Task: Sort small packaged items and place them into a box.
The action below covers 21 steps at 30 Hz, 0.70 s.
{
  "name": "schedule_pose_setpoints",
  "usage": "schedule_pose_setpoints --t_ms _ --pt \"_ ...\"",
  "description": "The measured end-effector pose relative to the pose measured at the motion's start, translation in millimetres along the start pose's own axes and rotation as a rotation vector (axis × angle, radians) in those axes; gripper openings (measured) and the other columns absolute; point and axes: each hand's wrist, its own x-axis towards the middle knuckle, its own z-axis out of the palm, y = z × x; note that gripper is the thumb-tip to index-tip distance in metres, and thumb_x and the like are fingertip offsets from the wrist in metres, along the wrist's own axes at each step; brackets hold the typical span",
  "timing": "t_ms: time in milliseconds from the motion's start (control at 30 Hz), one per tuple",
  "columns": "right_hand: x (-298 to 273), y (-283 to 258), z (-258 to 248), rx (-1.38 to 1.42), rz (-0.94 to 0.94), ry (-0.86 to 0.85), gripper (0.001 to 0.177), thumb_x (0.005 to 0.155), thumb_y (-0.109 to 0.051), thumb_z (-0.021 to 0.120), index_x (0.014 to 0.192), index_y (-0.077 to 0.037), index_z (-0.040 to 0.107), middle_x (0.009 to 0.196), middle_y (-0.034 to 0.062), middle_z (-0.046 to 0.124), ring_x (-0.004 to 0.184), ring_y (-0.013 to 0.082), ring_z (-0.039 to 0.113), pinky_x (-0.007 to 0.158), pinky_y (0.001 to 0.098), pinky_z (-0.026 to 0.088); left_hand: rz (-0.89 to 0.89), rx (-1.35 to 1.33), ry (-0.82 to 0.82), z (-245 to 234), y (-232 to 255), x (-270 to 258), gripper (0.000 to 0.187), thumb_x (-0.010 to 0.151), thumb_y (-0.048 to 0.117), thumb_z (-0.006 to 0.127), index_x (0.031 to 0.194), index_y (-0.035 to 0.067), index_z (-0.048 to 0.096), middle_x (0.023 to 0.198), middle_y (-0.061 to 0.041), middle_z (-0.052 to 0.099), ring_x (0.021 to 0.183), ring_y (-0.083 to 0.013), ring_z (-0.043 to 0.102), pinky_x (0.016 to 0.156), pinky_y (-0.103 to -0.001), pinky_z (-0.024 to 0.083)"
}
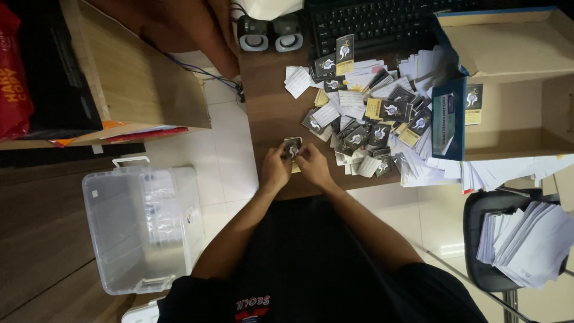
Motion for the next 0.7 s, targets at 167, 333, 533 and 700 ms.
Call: schedule_pose_setpoints --t_ms 167,333,533,700 --pt "3 -2 -12 -0.002 0.021 -0.053 0.022 0.085 -0.019 0.071 0.1 -0.004 0.064 0.089 0.0144 0.071 0.083 0.0237 0.07 0.079 0.0373 0.055 -0.088 -0.063 0.011 7 -17 6 0.053 0.08 0.009 0.074 0.133 0.007 0.065 0.108 -0.02 0.068 0.102 -0.0384 0.066 0.089 -0.045 0.053" --pt "15 21 -45 0.124 0.045 -0.078 0.019 0.087 -0.014 0.068 0.103 -0.004 0.063 0.085 0.0093 0.067 0.081 0.0201 0.065 0.075 0.0349 0.055 -0.186 0.034 0.123 -12 6 33 0.034 0.09 0.014 0.067 0.123 0.01 0.075 0.105 -0.022 0.071 0.098 -0.0369 0.07 0.086 -0.044 0.055" --pt "30 15 -109 0.28 -0.095 -0.093 0.021 0.09 -0.008 0.063 0.11 -0.003 0.061 0.101 0.0043 0.067 0.093 0.012 0.062 0.085 0.0277 0.052 -0.128 -0.138 0.132 -2 82 91 0.025 0.094 0.027 0.068 0.112 0.012 0.078 0.109 -0.015 0.077 0.099 -0.0295 0.074 0.084 -0.038 0.056" --pt "32 9 -163 0.487 0.037 -0.134 0.015 0.097 -0.005 0.063 0.112 -0.003 0.062 0.102 0.0029 0.067 0.094 0.0098 0.061 0.083 0.0262 0.05 0.119 -0.184 0.232 49 122 181 0.019 0.095 0.025 0.07 0.108 0.012 0.075 0.097 -0.013 0.075 0.091 -0.0301 0.074 0.082 -0.04 0.057"
